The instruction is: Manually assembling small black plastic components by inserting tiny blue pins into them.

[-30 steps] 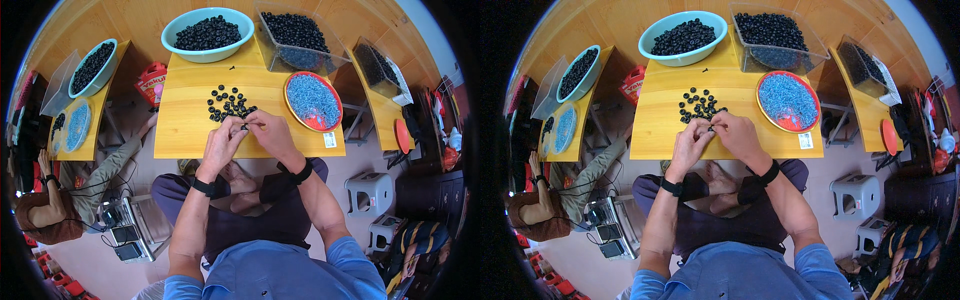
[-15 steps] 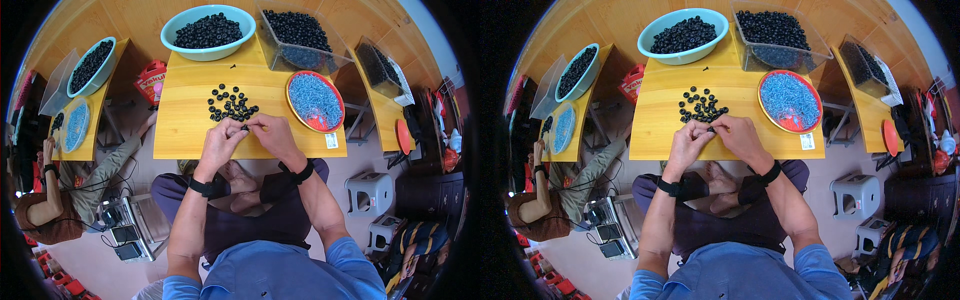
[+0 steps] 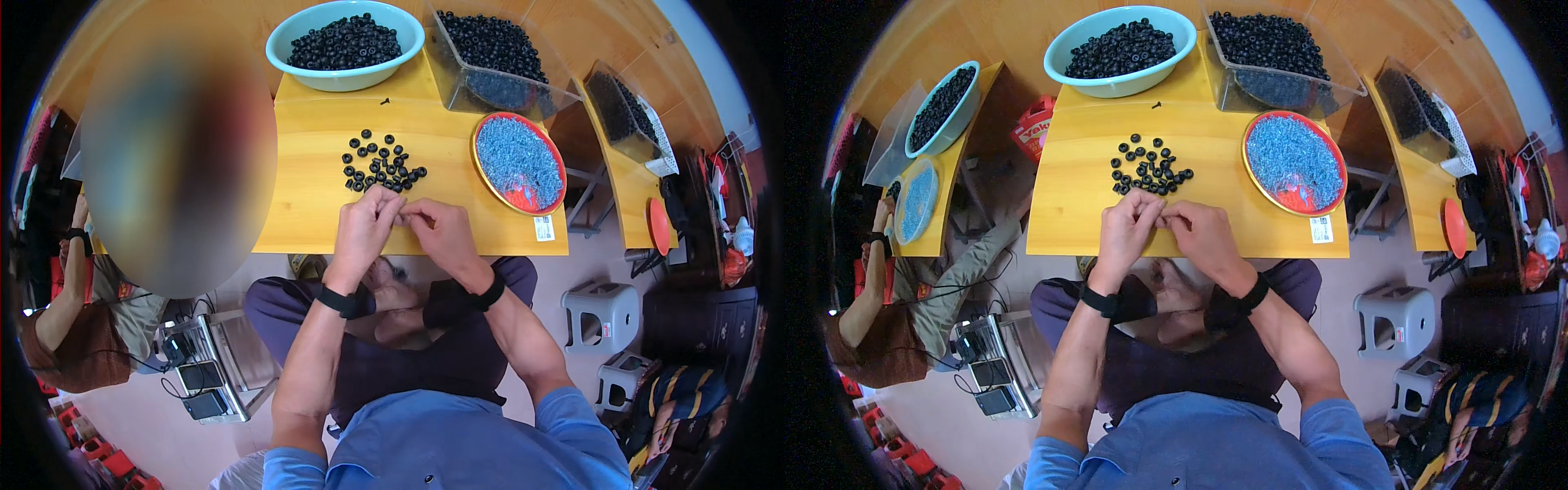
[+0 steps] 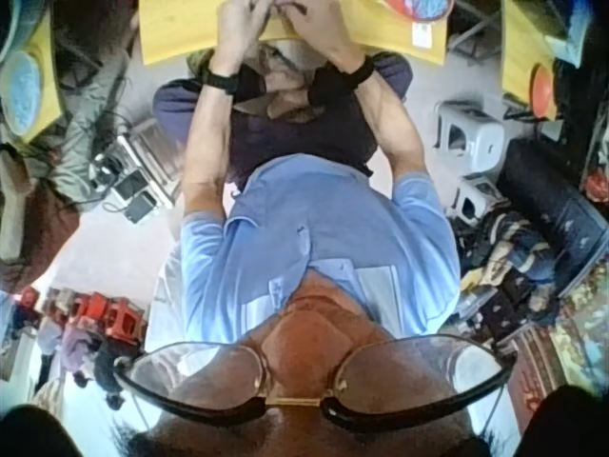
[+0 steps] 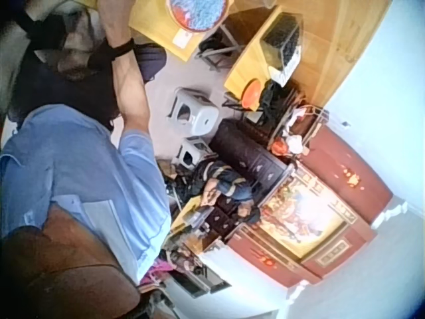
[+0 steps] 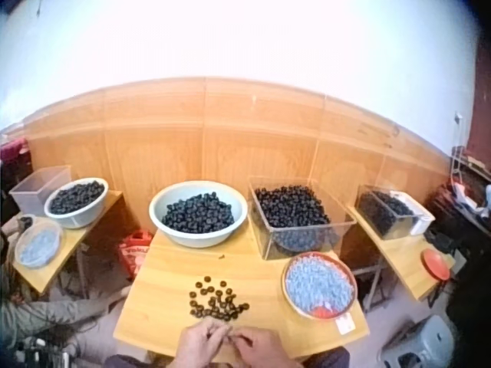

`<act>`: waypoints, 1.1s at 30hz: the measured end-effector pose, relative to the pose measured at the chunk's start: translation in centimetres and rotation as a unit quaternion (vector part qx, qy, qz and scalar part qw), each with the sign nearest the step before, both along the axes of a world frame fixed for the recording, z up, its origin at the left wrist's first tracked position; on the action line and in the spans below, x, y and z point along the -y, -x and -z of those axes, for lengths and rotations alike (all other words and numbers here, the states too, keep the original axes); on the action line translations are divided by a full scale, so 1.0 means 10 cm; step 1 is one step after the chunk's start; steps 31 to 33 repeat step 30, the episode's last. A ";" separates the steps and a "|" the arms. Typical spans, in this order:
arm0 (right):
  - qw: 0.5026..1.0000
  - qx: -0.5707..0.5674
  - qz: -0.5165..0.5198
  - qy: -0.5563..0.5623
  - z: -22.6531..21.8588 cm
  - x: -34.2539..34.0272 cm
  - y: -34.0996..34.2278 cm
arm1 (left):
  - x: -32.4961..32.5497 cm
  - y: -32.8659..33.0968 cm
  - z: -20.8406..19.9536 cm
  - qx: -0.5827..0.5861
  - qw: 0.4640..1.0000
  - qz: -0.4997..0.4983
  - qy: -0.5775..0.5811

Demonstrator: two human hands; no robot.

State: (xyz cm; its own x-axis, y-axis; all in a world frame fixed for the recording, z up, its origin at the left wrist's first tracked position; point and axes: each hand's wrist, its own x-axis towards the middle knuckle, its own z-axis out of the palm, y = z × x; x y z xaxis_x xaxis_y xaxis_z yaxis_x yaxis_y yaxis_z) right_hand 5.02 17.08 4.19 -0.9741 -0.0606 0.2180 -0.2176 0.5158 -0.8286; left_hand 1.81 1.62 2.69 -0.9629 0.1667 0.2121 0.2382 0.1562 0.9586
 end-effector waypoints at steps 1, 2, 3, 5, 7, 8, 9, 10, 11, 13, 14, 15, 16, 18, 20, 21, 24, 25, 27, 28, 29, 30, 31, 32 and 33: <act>0.998 -0.044 0.041 0.021 0.06 0.06 -0.04 | -0.05 -0.05 0.02 0.003 1.000 0.001 0.000; 0.998 -0.043 0.040 0.022 0.13 0.18 -0.02 | -0.08 -0.04 0.05 -0.038 0.995 -0.075 0.058; 0.994 -0.052 0.082 0.046 0.18 0.31 0.01 | -0.12 -0.03 0.04 -0.077 0.979 -0.148 0.116; 0.988 -0.078 0.108 0.074 0.26 0.41 0.08 | -0.08 0.03 0.00 -0.047 0.984 -0.147 0.084; 0.988 -0.068 0.083 0.112 0.28 0.35 0.15 | 0.02 0.11 0.04 -0.012 0.992 -0.125 0.024; 0.990 -0.029 0.061 0.125 0.27 0.31 0.16 | 0.11 0.15 0.11 -0.004 0.994 -0.107 -0.003; 0.990 -0.029 0.048 0.129 0.29 0.24 0.19 | 0.14 0.17 0.11 0.034 0.995 -0.070 -0.060; 0.990 -0.015 0.054 0.130 0.30 0.17 0.18 | 0.14 0.19 0.09 0.070 0.990 -0.032 -0.118; 0.987 0.005 0.027 0.158 0.28 0.13 0.20 | 0.14 0.22 0.10 0.079 0.990 -0.034 -0.116; 0.981 0.026 -0.002 0.190 0.27 0.11 0.23 | 0.13 0.23 0.10 0.055 0.985 -0.024 -0.160; 0.979 0.040 -0.016 0.201 0.27 0.10 0.23 | 0.12 0.20 0.11 0.059 0.985 -0.023 -0.159; 0.976 0.053 -0.029 0.212 0.28 0.09 0.22 | 0.10 0.19 0.11 0.061 0.985 -0.032 -0.156; 0.975 0.053 -0.027 0.212 0.28 0.09 0.20 | 0.08 0.18 0.09 0.063 0.985 -0.041 -0.154; 0.979 0.050 -0.026 0.196 0.27 0.13 0.16 | 0.12 0.18 0.16 0.056 0.984 -0.038 -0.167; 0.977 0.034 -0.019 0.210 0.29 0.13 0.14 | 0.11 0.17 0.14 0.050 0.981 -0.033 -0.182; 0.975 0.021 -0.012 0.223 0.30 0.12 0.13 | 0.09 0.14 0.10 0.061 0.981 -0.035 -0.183; 0.975 0.029 -0.013 0.219 0.30 0.08 0.12 | 0.13 0.04 0.00 0.090 0.982 -0.043 -0.158; 0.975 0.029 -0.015 0.219 0.30 0.09 0.12 | 0.15 0.03 -0.01 0.110 0.984 -0.049 -0.132; 0.972 0.033 -0.021 0.232 0.27 0.15 0.13 | 0.17 0.01 -0.02 0.095 0.984 -0.076 -0.129; 0.971 0.035 -0.029 0.234 0.28 0.17 0.13 | 0.17 -0.01 -0.02 0.082 0.984 -0.099 -0.126; 0.974 0.036 -0.029 0.221 0.29 0.19 0.14 | 0.19 0.00 0.04 0.043 0.986 -0.112 -0.116; 0.977 0.037 -0.029 0.209 0.29 0.20 0.16 | 0.29 0.00 0.03 0.040 0.985 -0.124 -0.112; 0.977 0.037 -0.029 0.209 0.29 0.20 0.16 | 0.29 0.00 0.03 0.040 0.985 -0.124 -0.112; 0.977 0.037 -0.029 0.209 0.29 0.20 0.16 | 0.29 0.00 0.03 0.040 0.985 -0.124 -0.112; 0.977 0.037 -0.029 0.209 0.29 0.20 0.16 | 0.29 0.00 0.03 0.040 0.985 -0.124 -0.112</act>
